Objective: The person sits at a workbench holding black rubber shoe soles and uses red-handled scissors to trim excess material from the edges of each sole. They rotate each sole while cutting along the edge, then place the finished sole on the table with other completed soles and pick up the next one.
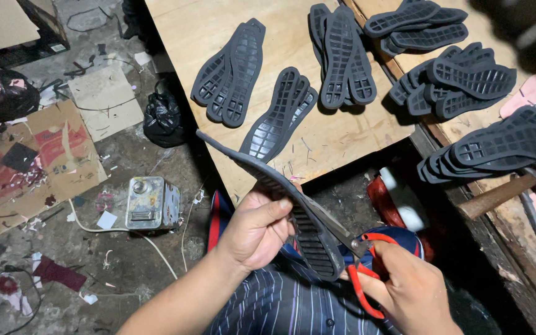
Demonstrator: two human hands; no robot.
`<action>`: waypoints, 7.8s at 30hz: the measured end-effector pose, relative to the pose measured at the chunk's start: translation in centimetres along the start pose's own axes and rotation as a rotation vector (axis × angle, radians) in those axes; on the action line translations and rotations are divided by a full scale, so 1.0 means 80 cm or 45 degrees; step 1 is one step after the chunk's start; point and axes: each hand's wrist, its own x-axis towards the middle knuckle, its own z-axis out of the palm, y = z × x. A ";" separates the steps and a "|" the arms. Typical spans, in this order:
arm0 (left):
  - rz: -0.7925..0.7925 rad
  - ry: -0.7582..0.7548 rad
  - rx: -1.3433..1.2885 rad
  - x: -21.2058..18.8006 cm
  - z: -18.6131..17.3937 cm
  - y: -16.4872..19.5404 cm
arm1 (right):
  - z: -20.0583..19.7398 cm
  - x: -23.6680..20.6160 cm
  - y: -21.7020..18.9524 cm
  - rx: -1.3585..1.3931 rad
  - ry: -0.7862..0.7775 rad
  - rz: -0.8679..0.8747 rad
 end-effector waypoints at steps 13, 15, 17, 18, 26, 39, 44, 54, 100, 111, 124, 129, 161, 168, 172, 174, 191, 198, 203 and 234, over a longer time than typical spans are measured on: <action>-0.124 -0.039 0.043 -0.006 -0.014 -0.011 | 0.006 -0.003 0.008 -0.079 0.030 -0.058; -0.128 0.005 0.050 -0.005 -0.012 -0.011 | 0.005 -0.001 0.006 -0.065 0.037 -0.072; -0.140 0.024 0.066 -0.006 -0.009 -0.012 | 0.006 0.001 0.003 -0.045 0.035 -0.060; -0.149 0.020 0.078 -0.006 -0.007 -0.015 | 0.005 0.002 0.003 -0.040 0.014 -0.019; -0.201 0.053 0.056 -0.008 0.010 -0.014 | 0.005 0.000 0.004 0.010 -0.022 0.021; -0.100 -0.057 -0.168 -0.004 0.002 -0.003 | 0.006 0.001 -0.010 0.091 0.062 0.008; -0.133 -0.036 -0.203 -0.006 -0.004 -0.010 | 0.005 0.002 -0.009 0.098 0.028 0.015; -0.143 -0.015 -0.236 -0.004 -0.010 -0.015 | 0.004 0.000 -0.012 0.122 -0.055 0.179; 0.151 0.081 0.281 -0.005 0.027 0.022 | 0.039 -0.013 0.022 0.570 -0.107 0.321; 0.087 -0.006 0.217 -0.010 0.026 0.002 | 0.035 -0.008 -0.005 0.580 -0.114 0.514; 0.104 0.009 0.266 -0.012 0.022 -0.006 | 0.034 -0.010 -0.003 0.392 -0.008 0.328; 0.071 0.022 0.307 -0.013 0.022 -0.011 | 0.033 -0.009 -0.001 0.466 -0.006 0.347; -0.009 -0.092 0.929 -0.015 0.022 0.028 | 0.005 -0.015 0.038 0.327 -0.056 0.200; -0.145 -0.216 0.985 -0.015 0.037 0.061 | -0.021 -0.016 0.056 0.376 -0.287 0.042; -0.180 -0.281 0.952 -0.014 0.038 0.062 | -0.021 -0.019 0.059 0.429 -0.356 0.031; -0.149 -0.227 1.078 -0.013 0.037 0.060 | -0.020 -0.020 0.060 0.393 -0.386 0.086; -0.172 -0.278 1.384 -0.015 0.042 0.065 | -0.036 -0.015 0.058 0.407 -0.477 0.081; -0.199 -0.335 1.410 -0.012 0.047 0.063 | -0.033 -0.008 0.040 0.210 -0.513 0.285; -0.225 -0.338 1.443 -0.013 0.049 0.065 | -0.039 0.000 0.033 0.195 -0.647 0.448; -0.263 -0.089 -0.148 -0.020 0.001 -0.033 | 0.030 -0.011 0.005 1.271 0.005 0.579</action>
